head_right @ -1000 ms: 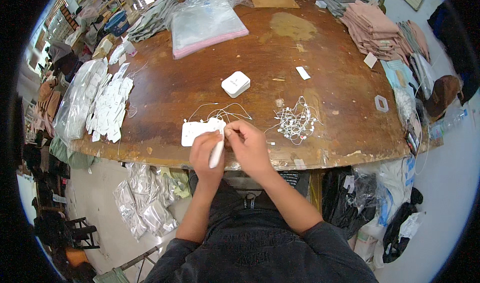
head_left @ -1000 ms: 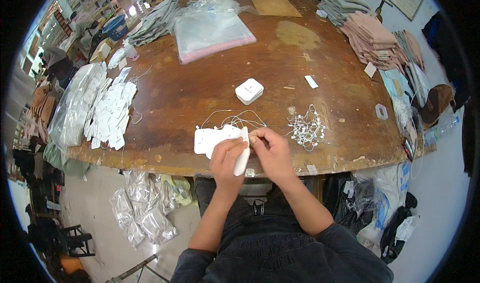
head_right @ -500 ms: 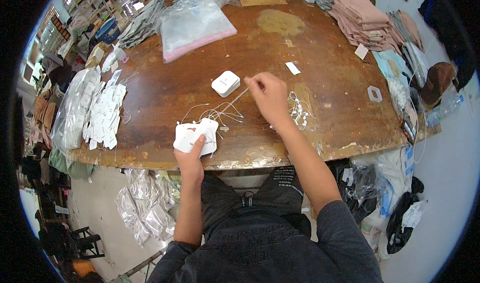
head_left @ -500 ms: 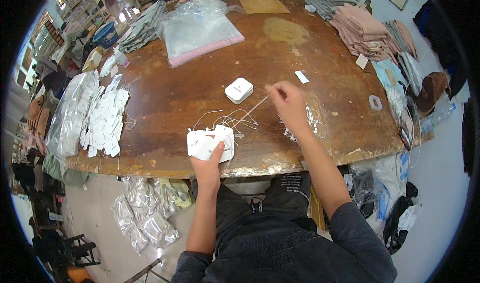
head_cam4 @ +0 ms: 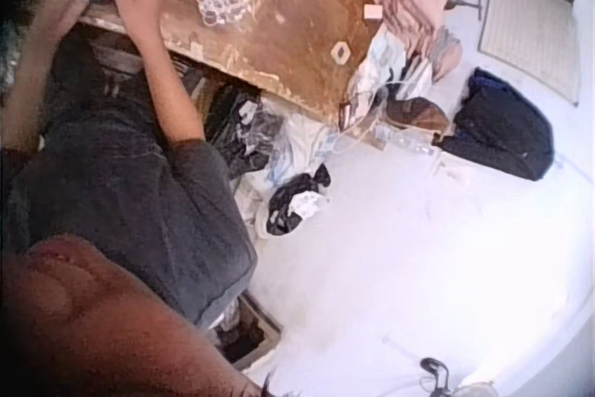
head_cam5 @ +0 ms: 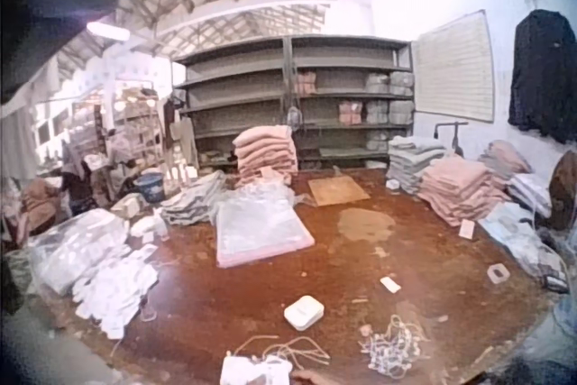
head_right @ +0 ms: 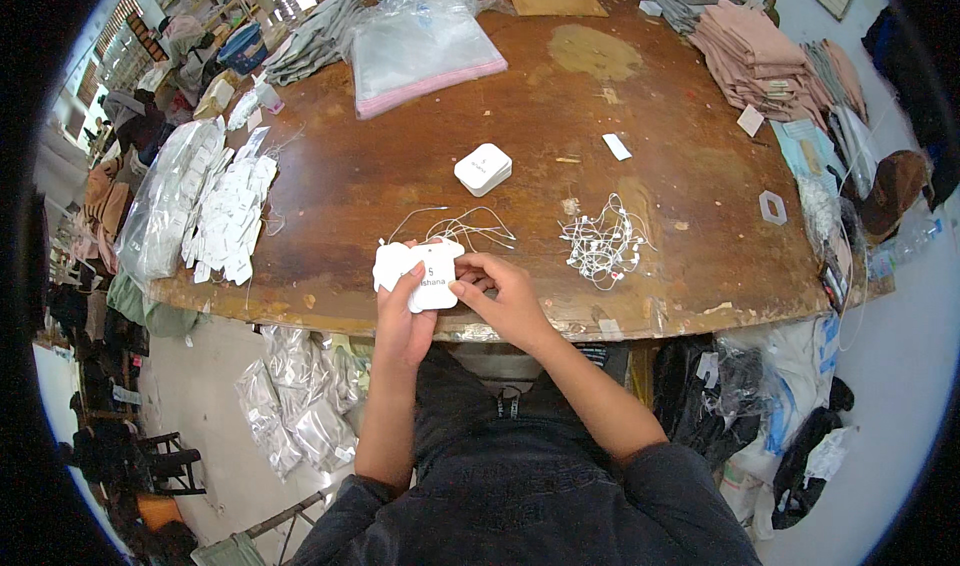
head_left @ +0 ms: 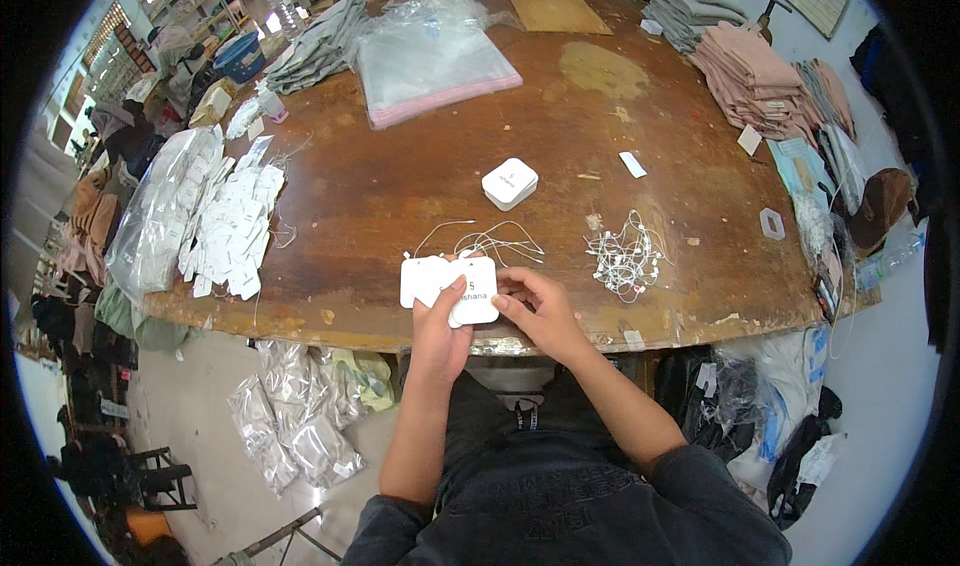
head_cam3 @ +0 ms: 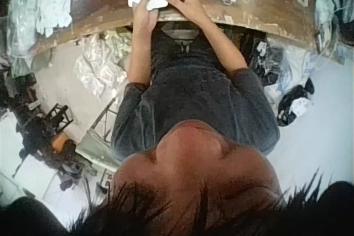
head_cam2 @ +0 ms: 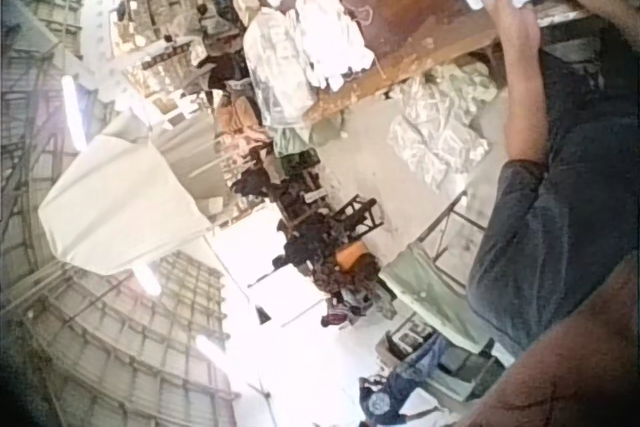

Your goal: The person sits at a cluttered work table and repeatedly picks up small white tags and thin strings. They thread the strings through the tags and place the assembled units into a growing pile on the table.

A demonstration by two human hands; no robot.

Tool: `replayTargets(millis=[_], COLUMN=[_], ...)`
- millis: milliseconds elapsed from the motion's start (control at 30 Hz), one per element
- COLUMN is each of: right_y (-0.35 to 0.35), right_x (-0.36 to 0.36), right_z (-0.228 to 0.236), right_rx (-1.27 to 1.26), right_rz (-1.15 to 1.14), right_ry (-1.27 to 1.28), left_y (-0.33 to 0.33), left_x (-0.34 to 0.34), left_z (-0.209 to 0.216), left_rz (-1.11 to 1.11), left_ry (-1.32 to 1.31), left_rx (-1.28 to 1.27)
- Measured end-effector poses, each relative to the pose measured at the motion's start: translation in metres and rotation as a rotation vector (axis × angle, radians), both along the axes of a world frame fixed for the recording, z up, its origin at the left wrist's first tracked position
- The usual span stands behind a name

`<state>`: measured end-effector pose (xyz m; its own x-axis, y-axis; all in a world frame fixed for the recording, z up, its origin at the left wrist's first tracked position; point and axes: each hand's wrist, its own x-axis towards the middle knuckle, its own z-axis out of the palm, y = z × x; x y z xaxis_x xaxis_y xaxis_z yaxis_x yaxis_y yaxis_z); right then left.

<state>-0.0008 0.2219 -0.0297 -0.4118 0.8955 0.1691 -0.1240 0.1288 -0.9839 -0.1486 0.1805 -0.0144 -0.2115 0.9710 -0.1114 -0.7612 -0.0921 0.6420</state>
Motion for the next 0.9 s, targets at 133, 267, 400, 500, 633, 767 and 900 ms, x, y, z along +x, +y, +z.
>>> replayTargets(millis=[133, 267, 400, 500, 633, 767, 900], right_y=[0.005, -0.002, 0.0, 0.01, 0.02, 0.028, 0.019], right_x=[0.016, 0.028, 0.028, 0.027, 0.025, 0.033, 0.051], right_z=[0.001, 0.003, 0.004, 0.003, 0.005, 0.025, 0.038], right_rx=[0.482, 0.731, 0.715, 0.814, 0.89, 0.798, -0.145], right_rz=[-0.129, -0.088, -0.077, -0.08, 0.163, 0.098, -0.451], right_ry=[-0.359, -0.592, -0.647, -0.675, -0.94, -1.031, -0.316], left_y=[0.001, 0.002, 0.005, 0.007, 0.006, -0.01, -0.033], left_x=[-0.008, -0.031, -0.051, -0.066, -0.083, -0.07, -0.034], left_z=[0.005, 0.009, 0.003, -0.001, -0.001, -0.001, -0.002], left_rz=[0.097, 0.165, 0.154, 0.218, 0.355, 0.378, 0.208], left_ry=[0.278, 0.612, 0.774, 0.93, 0.961, 0.534, 0.632], left_rx=[-0.02, -0.122, -0.177, -0.231, -0.325, -0.192, -0.214])
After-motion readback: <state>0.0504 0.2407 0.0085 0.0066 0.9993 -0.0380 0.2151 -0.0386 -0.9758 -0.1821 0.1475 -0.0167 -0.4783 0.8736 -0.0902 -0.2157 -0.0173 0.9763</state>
